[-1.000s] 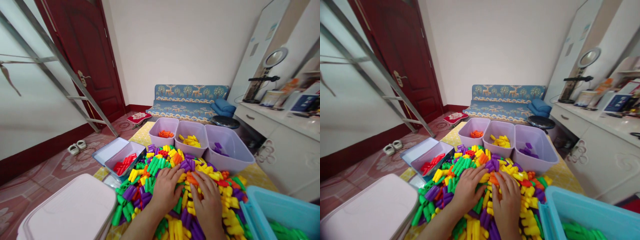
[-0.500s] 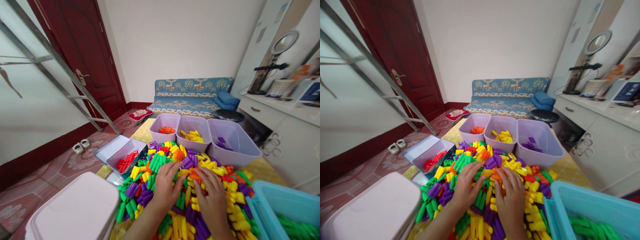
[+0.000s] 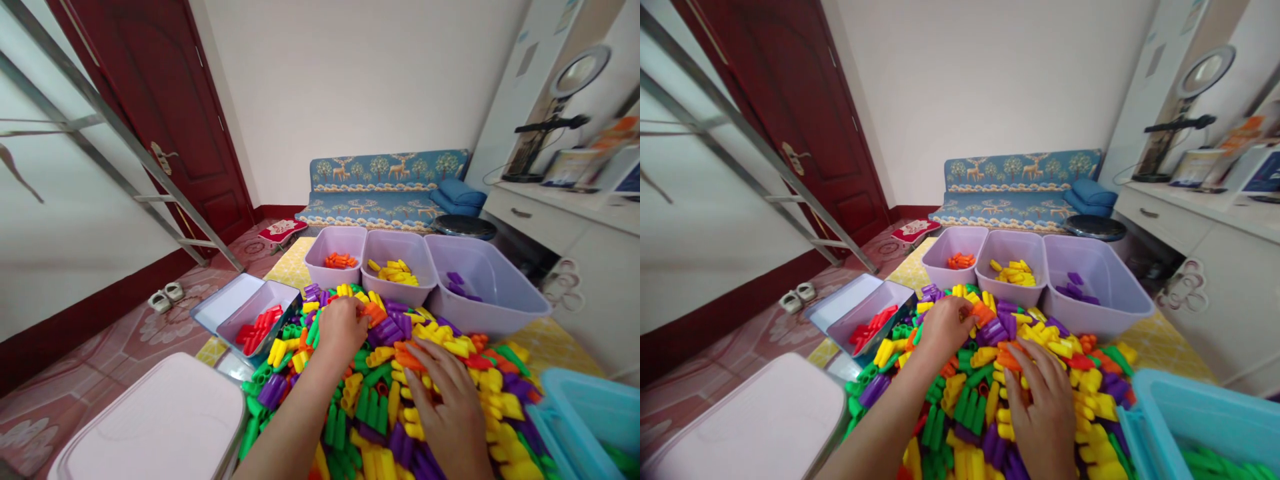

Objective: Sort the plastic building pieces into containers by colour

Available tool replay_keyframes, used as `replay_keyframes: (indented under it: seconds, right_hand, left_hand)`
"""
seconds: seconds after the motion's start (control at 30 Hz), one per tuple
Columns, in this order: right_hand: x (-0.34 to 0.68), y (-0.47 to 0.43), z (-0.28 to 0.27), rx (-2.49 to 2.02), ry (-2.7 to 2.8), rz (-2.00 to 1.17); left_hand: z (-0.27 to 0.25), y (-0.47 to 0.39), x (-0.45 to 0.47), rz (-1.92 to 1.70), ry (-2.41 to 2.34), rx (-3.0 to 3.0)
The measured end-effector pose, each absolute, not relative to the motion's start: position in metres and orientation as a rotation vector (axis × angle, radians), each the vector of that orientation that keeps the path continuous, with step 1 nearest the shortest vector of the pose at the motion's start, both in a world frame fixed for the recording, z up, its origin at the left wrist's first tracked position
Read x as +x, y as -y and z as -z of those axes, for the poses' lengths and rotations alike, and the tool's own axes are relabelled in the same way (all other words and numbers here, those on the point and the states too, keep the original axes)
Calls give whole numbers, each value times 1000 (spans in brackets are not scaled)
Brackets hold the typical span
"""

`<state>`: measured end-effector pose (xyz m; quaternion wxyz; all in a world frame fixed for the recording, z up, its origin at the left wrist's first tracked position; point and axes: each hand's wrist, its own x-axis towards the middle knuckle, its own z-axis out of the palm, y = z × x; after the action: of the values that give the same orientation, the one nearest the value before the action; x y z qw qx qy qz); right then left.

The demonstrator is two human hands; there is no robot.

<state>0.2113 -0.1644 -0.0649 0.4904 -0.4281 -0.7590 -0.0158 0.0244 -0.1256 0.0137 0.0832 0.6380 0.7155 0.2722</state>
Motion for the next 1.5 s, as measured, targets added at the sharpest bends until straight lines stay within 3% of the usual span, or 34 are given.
replay_keyframes:
  seconds: [0.2, 0.47, 0.8, 0.93, 1.03, 1.3, 1.5]
  right_hand:
    - [211, 165, 67, -1063, 1836, 22]
    - [213, 164, 69, -1065, 1842, 28]
    - [212, 166, 66, -1039, 1836, 20]
    - [212, 166, 67, -1040, 1840, 19]
    - [212, 165, 67, -1037, 1843, 17]
    - [211, 165, 68, -1028, 1834, -26]
    - [213, 167, 68, -1062, 1837, -19]
  left_hand:
    - [-40, 98, -8, -1206, -1995, 1673]
    - [-63, 64, -26, -983, -2424, 1675]
    - [-10, 117, -15, -751, -2016, 2100]
    - [-1, 119, -15, -1152, -1965, 1750]
    - [0, 129, -11, -1503, -1507, 1204]
    - [-15, 152, -9, -1923, -766, 92]
    - [-20, 146, -44, -2122, -534, -247]
